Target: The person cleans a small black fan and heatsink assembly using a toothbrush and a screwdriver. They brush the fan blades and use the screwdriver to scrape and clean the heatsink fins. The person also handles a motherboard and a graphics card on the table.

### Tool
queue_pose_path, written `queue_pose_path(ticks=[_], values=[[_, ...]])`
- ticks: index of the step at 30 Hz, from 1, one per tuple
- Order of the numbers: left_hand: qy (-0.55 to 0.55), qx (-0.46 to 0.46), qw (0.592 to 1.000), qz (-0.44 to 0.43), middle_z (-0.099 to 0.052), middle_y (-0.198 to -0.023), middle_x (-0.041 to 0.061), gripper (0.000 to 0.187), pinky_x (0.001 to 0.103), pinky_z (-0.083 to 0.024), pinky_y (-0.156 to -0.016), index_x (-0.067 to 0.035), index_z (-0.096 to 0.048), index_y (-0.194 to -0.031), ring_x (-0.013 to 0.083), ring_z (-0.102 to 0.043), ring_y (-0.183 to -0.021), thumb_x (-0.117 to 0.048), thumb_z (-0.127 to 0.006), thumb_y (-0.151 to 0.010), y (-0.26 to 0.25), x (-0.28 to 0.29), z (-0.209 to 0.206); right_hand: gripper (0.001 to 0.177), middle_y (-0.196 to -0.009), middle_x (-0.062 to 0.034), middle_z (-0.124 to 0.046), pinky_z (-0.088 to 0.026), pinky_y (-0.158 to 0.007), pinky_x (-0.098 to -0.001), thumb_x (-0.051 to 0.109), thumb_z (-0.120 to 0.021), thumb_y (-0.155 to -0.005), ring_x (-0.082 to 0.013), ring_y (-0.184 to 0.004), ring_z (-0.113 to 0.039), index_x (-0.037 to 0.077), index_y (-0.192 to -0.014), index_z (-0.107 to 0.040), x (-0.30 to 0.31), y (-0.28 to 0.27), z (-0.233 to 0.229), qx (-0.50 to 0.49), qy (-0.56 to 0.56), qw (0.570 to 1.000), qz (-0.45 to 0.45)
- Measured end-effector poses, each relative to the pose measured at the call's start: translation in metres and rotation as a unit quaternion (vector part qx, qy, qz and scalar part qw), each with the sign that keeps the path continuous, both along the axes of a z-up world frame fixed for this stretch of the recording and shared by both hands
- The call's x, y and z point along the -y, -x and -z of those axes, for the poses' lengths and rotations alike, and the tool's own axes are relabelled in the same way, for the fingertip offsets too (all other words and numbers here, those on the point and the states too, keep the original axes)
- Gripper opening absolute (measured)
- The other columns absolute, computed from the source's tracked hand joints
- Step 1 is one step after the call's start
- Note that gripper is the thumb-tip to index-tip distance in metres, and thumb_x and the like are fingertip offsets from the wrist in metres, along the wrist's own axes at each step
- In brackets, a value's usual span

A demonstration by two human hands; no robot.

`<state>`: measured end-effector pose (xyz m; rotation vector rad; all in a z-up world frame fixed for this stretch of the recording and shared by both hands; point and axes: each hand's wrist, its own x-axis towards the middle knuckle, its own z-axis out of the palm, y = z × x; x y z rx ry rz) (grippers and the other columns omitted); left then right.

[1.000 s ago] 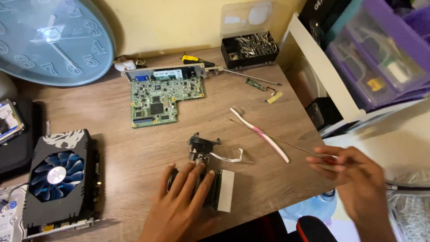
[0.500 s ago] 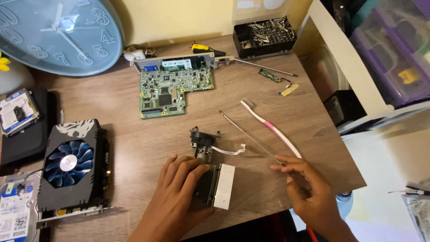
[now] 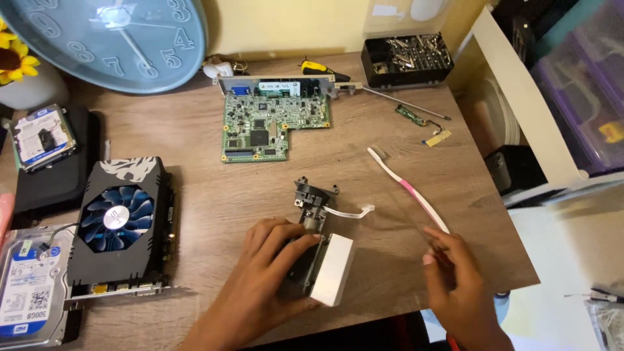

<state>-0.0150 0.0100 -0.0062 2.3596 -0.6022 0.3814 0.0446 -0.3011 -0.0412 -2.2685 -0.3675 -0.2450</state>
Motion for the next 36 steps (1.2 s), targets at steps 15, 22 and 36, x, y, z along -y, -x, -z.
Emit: queue_pose_path(ticks=[15, 22, 36], values=[[-0.168, 0.014, 0.978, -0.126, -0.055, -0.141, 0.005, 0.072, 0.075, 0.002, -0.117, -0.017, -0.054, -0.138, 0.0294, -0.042, -0.139, -0.032, -0.080, -0.073, 0.001, -0.045, -0.003, 0.018, -0.102, -0.0026, -0.076, -0.053, -0.087, -0.0268, 0.011, -0.061, -0.096, -0.0150, -0.093, -0.070, 0.008, -0.109, -0.073, -0.004, 0.000, -0.001, 0.062, 0.049, 0.997, 0.005], [-0.158, 0.006, 0.980, -0.117, -0.056, -0.141, 0.004, 0.076, 0.056, -0.020, -0.119, -0.020, -0.054, -0.139, 0.0280, -0.042, -0.141, -0.041, -0.083, -0.072, -0.003, -0.053, 0.004, 0.008, -0.097, -0.0050, -0.065, -0.053, -0.085, -0.0282, 0.007, -0.067, -0.094, -0.0197, -0.087, -0.066, 0.009, -0.101, -0.070, -0.016, -0.007, 0.003, 0.192, 0.123, 0.973, -0.034], [-0.080, -0.009, 0.981, -0.178, -0.053, -0.142, 0.009, 0.084, 0.061, -0.020, -0.118, -0.014, -0.053, -0.128, 0.0311, -0.035, -0.149, -0.061, -0.086, -0.068, -0.003, -0.038, 0.007, 0.008, -0.092, -0.0008, -0.068, -0.046, -0.084, -0.0376, 0.011, -0.072, -0.089, -0.0201, -0.085, -0.064, 0.010, -0.097, -0.071, -0.018, -0.014, -0.003, 0.204, 0.183, 0.959, -0.076]])
